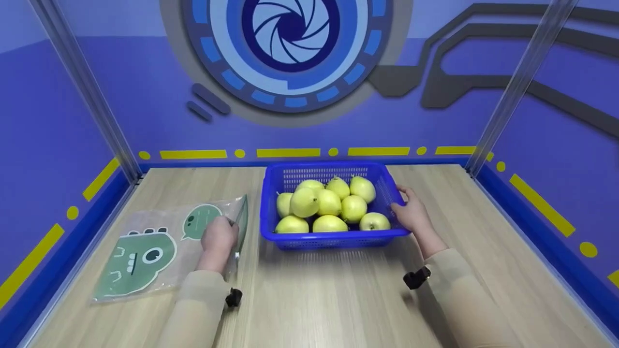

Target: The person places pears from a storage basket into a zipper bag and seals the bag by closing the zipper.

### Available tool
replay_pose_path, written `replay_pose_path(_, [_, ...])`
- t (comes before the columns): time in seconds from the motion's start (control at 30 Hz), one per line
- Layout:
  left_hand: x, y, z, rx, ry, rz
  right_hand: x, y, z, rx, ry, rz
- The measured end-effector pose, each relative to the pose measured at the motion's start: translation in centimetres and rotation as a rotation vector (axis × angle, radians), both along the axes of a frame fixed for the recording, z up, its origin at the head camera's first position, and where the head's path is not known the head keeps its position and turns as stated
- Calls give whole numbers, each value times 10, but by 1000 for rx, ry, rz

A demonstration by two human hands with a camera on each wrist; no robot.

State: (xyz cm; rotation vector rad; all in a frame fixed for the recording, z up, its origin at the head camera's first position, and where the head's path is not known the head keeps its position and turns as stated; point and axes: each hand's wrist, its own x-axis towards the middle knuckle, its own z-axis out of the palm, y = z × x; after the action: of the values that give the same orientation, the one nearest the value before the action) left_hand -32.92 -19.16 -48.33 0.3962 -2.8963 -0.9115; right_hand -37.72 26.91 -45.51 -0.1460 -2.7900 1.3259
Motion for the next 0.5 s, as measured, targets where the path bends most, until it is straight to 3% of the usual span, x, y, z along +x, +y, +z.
replay_pose_path(0.23, [11, -3, 12, -25, 101, 26, -1, -1, 0, 14, 2, 4])
replay_pose_path(0.5, [25, -4, 33, -55, 240, 73, 0, 0, -1, 15, 12, 8])
